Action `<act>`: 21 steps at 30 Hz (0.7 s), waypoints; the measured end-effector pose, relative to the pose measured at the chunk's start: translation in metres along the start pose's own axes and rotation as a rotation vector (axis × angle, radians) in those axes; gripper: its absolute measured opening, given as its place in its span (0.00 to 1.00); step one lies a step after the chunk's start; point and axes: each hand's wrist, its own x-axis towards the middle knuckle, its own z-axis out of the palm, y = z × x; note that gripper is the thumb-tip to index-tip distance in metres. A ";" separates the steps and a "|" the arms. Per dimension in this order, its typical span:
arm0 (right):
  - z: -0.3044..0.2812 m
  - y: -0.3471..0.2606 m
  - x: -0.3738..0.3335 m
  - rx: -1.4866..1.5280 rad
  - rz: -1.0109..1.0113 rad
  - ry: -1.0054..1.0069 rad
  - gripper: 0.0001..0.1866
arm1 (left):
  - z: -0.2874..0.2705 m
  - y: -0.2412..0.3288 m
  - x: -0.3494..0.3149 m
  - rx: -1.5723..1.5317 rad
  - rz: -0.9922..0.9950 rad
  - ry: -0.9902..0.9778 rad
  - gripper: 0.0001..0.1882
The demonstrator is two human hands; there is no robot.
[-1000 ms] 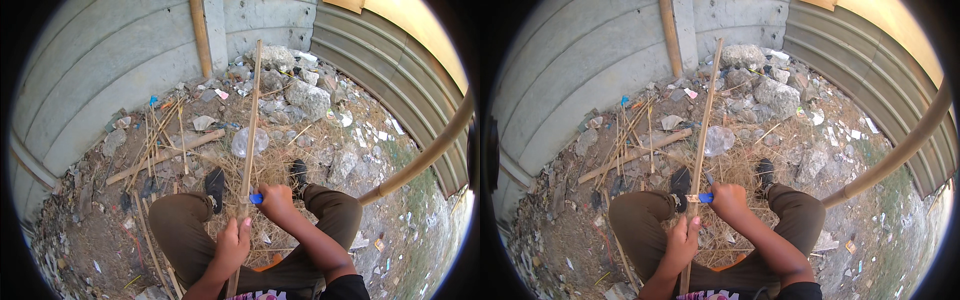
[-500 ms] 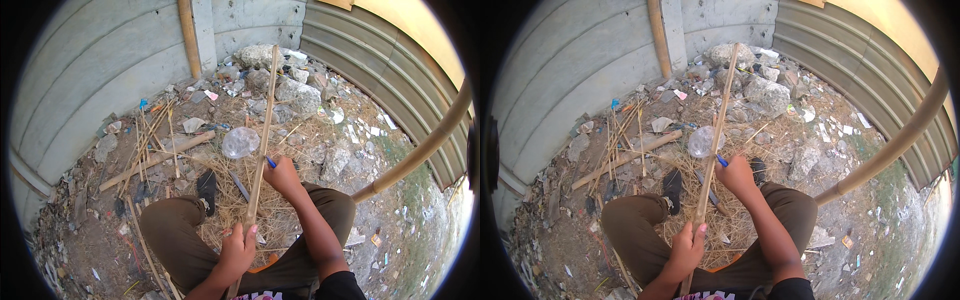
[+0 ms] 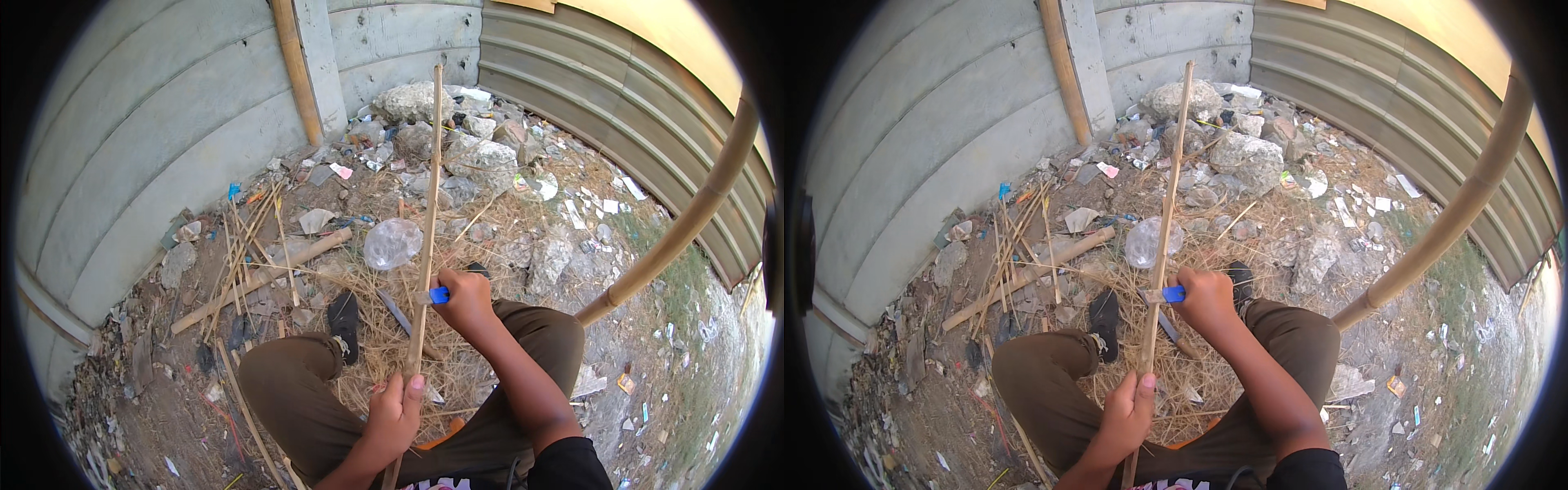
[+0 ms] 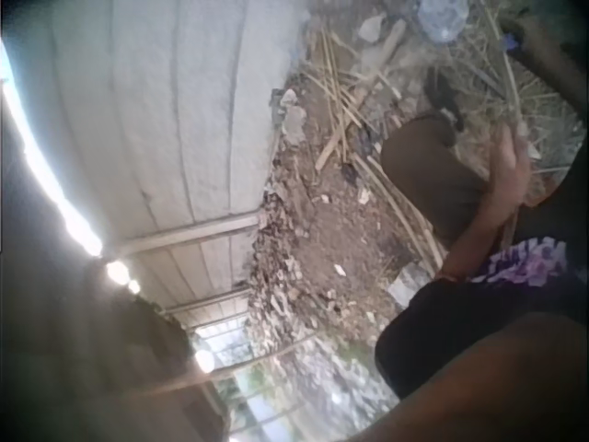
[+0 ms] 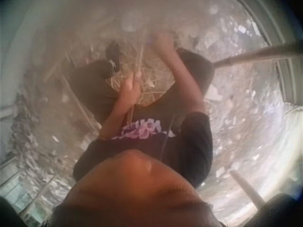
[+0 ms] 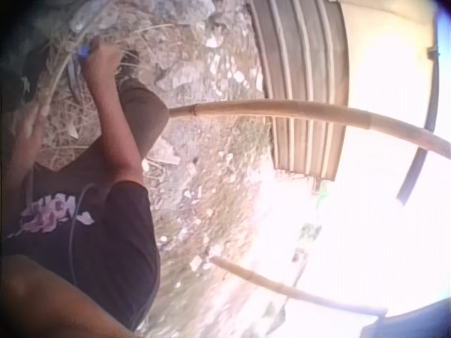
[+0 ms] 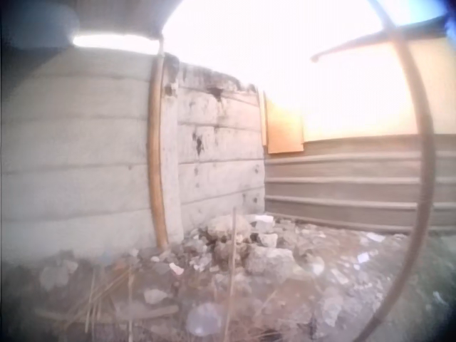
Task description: The person sits cross-legged on the ground and uses a knife to sharpen a long, thin wooden stick. They hold the stick with one hand and scrape the blade along its length to remove bark and smooth the surface. The person rotates the stick periodically to work on different sides.
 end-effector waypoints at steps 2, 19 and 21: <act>-0.002 -0.001 0.002 -0.035 0.018 -0.004 0.12 | 0.001 0.000 0.000 0.022 0.035 0.013 0.20; -0.027 0.066 0.072 -0.204 0.309 0.028 0.10 | 0.019 0.005 -0.002 0.170 0.122 0.009 0.21; -0.035 0.072 0.084 -0.215 0.300 0.005 0.12 | 0.020 0.003 0.001 0.178 0.139 0.013 0.21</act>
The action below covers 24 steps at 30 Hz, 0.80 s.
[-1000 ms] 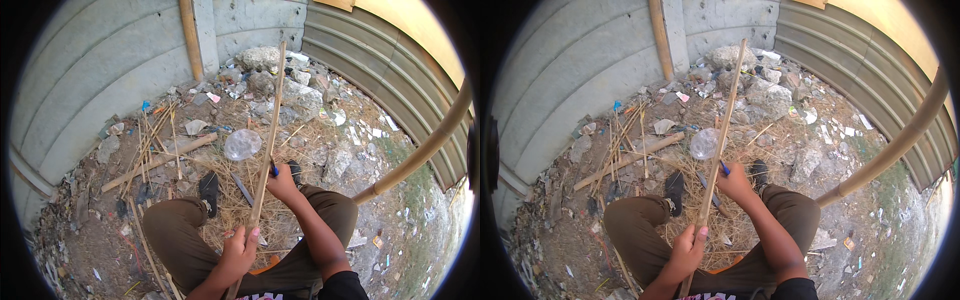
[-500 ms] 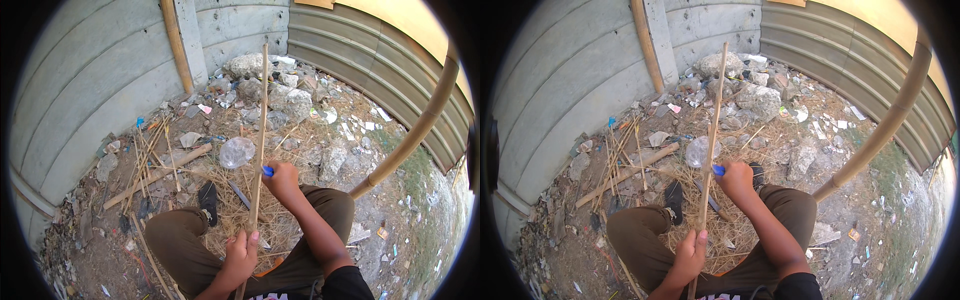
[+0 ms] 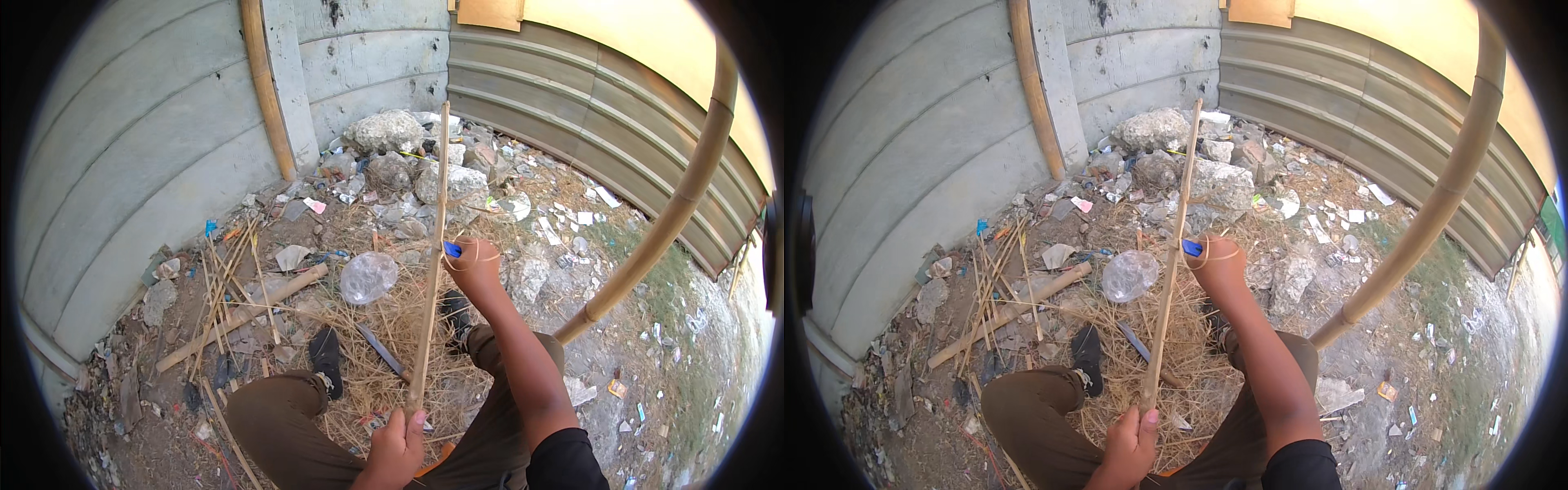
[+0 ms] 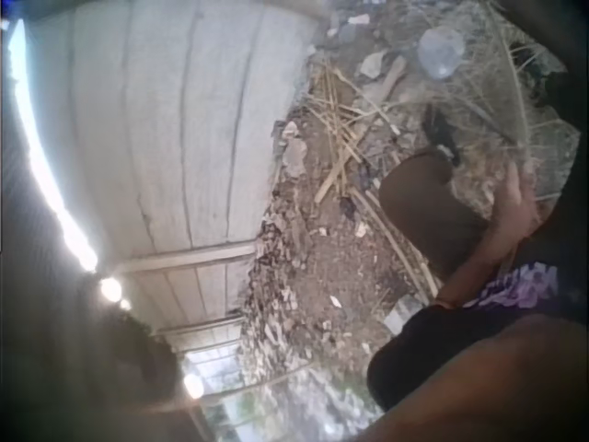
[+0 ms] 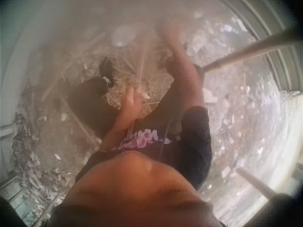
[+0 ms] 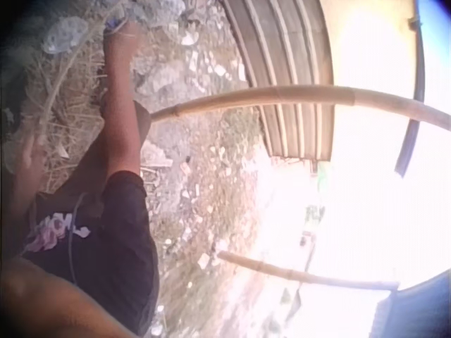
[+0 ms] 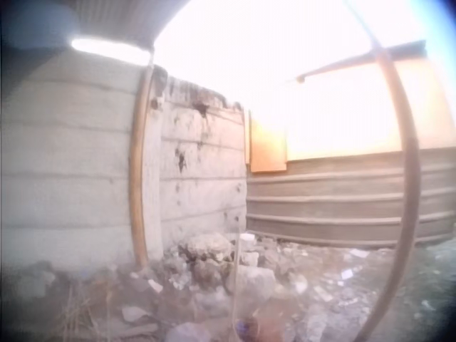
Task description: The person sits cross-legged on the ground and uses a knife to sharpen a long, thin wooden stick. They hold the stick with one hand and scrape the blade along its length to remove bark and smooth the surface. The person rotates the stick periodically to work on different sides.
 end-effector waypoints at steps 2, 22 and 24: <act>0.004 0.003 0.010 -0.005 -0.023 0.024 0.12 | -0.004 0.010 0.001 -0.027 -0.069 -0.020 0.20; -0.013 -0.011 0.001 0.162 -0.094 -0.244 0.14 | -0.014 0.011 -0.001 -0.209 -0.112 -0.036 0.20; -0.012 -0.014 -0.008 0.067 -0.187 -0.016 0.11 | -0.013 0.010 -0.003 -0.198 -0.105 -0.064 0.19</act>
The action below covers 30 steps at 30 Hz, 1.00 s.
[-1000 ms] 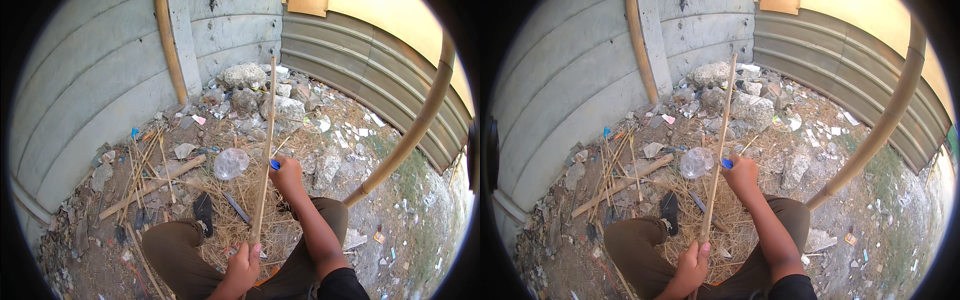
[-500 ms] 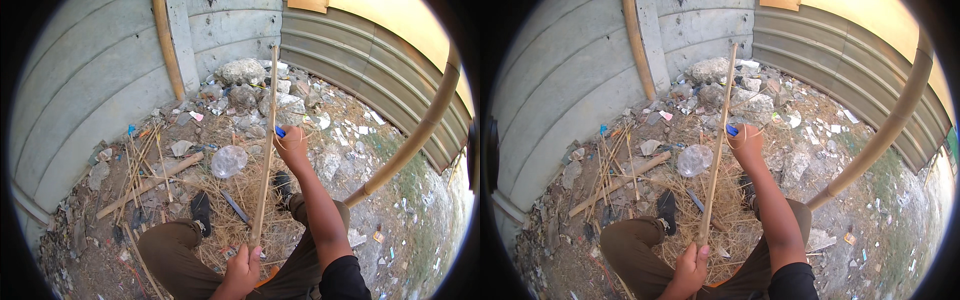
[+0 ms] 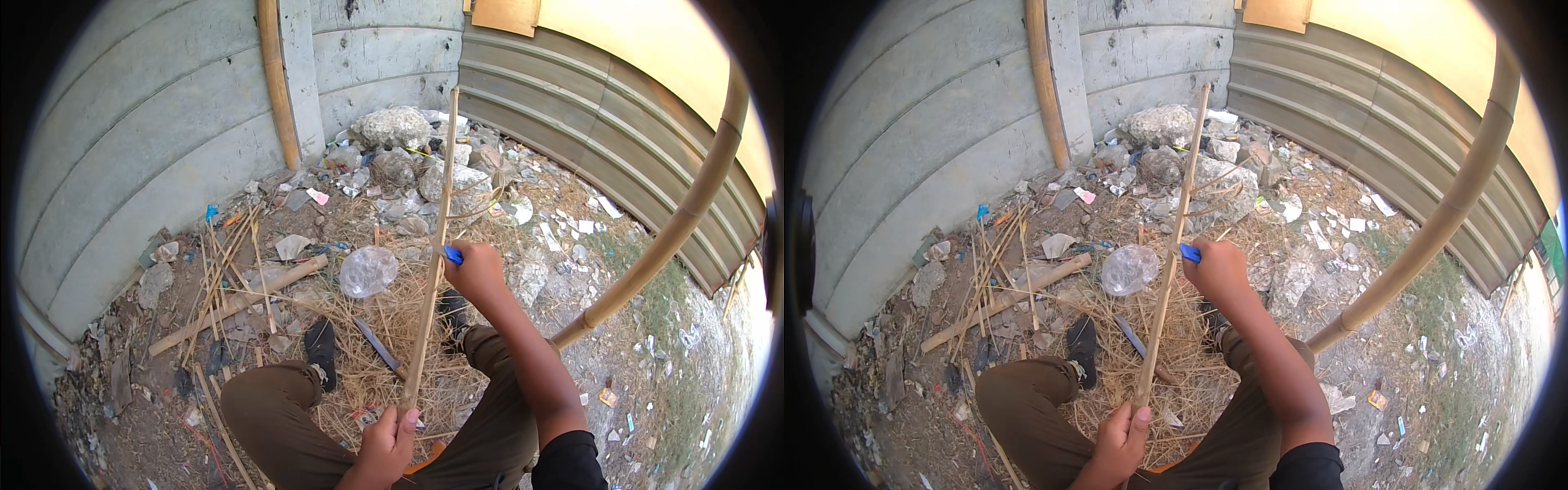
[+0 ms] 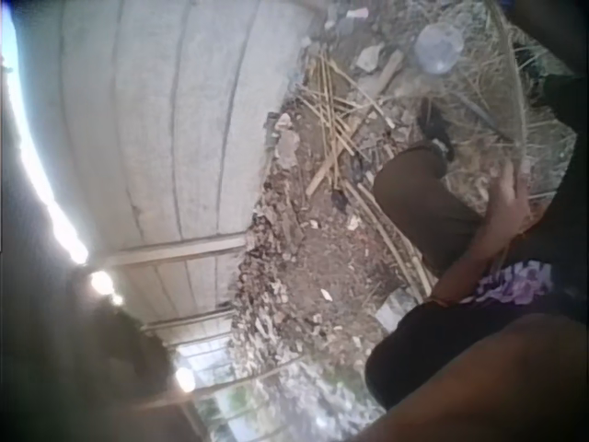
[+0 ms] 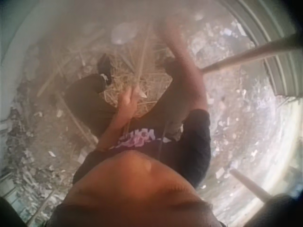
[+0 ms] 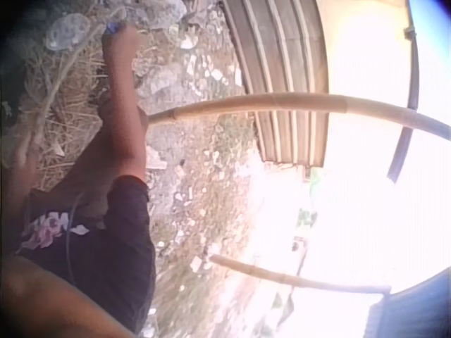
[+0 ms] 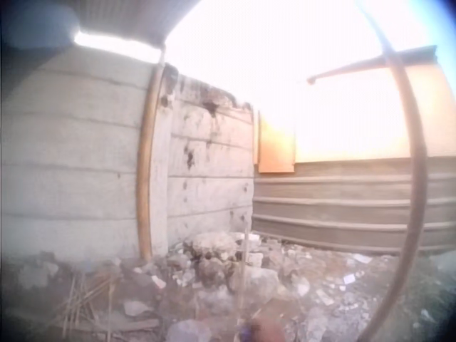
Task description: The person sits cross-legged on the ground and uses a knife to sharpen a long, thin wooden stick. They hold the stick with one hand and scrape the blade along its length to remove bark and smooth the surface. The person rotates the stick periodically to work on different sides.
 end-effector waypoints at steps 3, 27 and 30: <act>-0.004 0.021 0.028 -0.184 0.216 -0.007 0.07 | 0.005 -0.009 -0.002 0.047 0.068 -0.021 0.19; 0.022 -0.088 -0.133 0.549 0.068 -0.263 0.09 | -0.021 -0.007 0.011 -0.768 -0.317 -0.253 0.20; 0.025 -0.109 -0.155 0.500 0.097 -0.109 0.11 | -0.024 -0.009 0.011 -0.812 -0.303 -0.268 0.20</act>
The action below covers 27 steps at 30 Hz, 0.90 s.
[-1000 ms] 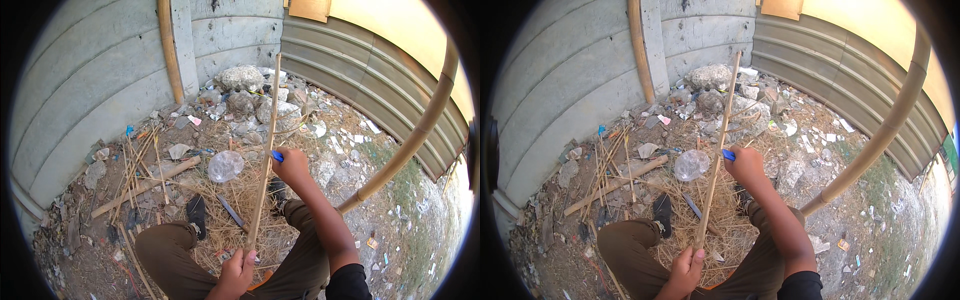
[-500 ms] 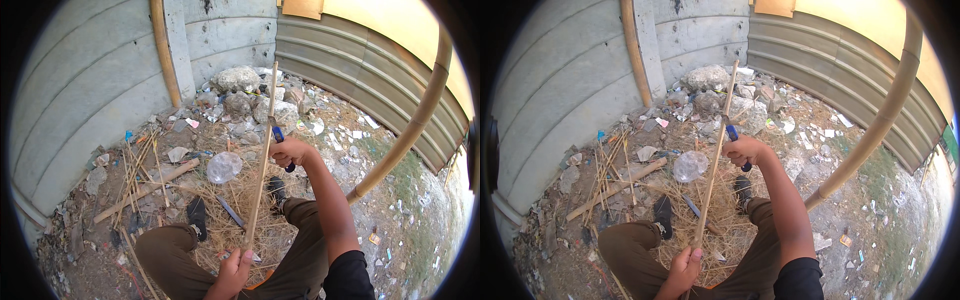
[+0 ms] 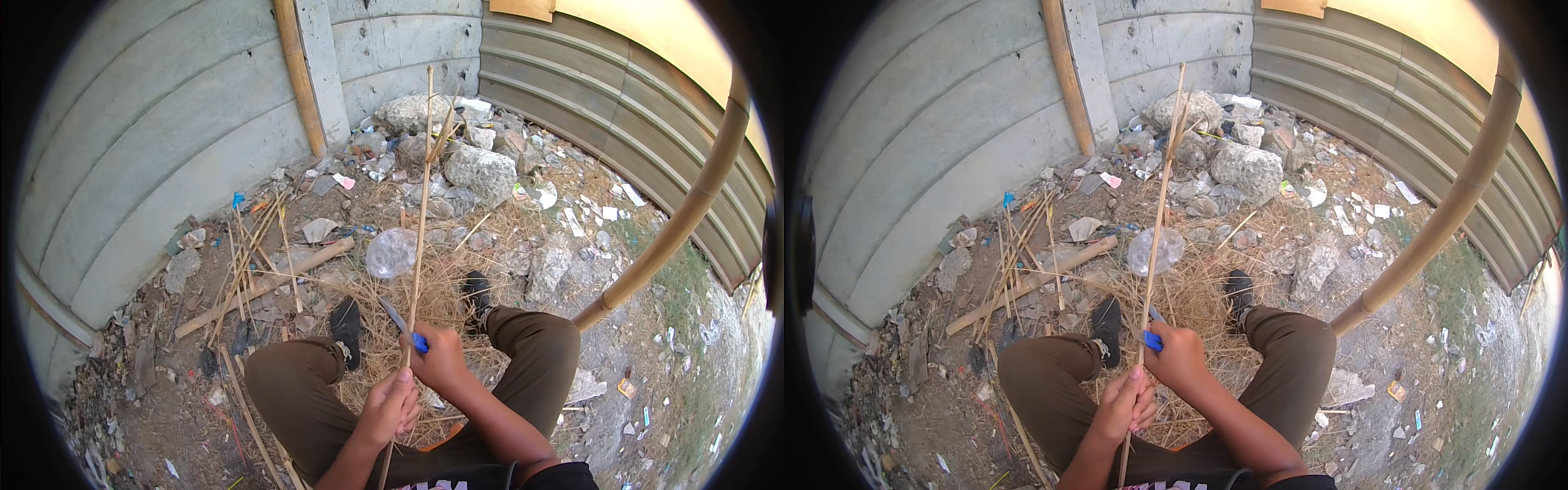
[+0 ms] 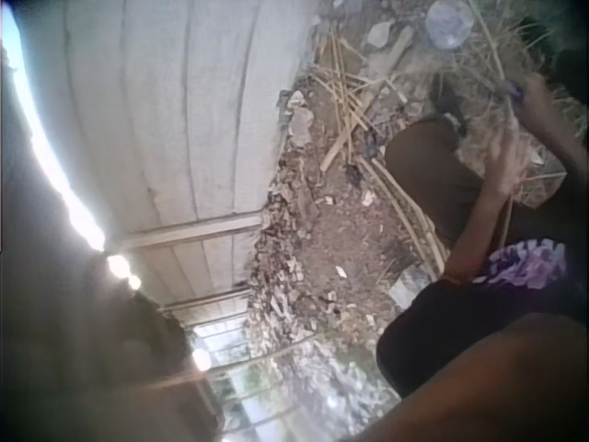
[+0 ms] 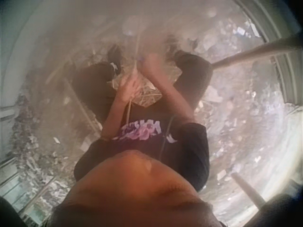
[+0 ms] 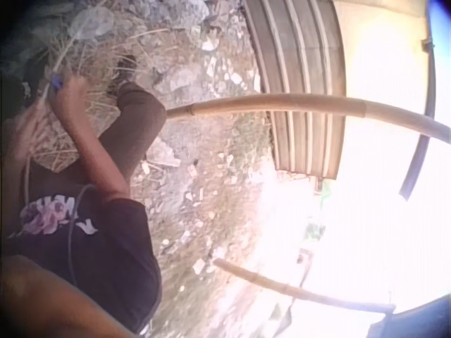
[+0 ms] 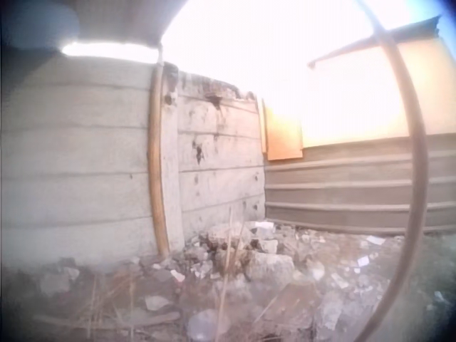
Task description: The person sits cross-legged on the ground and uses a knife to sharpen a long, thin wooden stick. They hold the stick with one hand and scrape the blade along its length to remove bark and smooth the surface. The person rotates the stick periodically to work on different sides.
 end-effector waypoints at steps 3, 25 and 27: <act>-0.008 -0.001 0.010 -0.018 0.092 0.067 0.12 | 0.010 -0.011 -0.003 0.213 0.045 0.085 0.21; -0.126 0.091 0.187 -0.709 0.352 0.068 0.11 | 0.028 -0.031 0.005 0.906 0.210 0.190 0.23; -0.131 0.102 0.197 -0.738 0.341 0.055 0.10 | 0.030 -0.028 0.007 0.930 0.215 0.197 0.22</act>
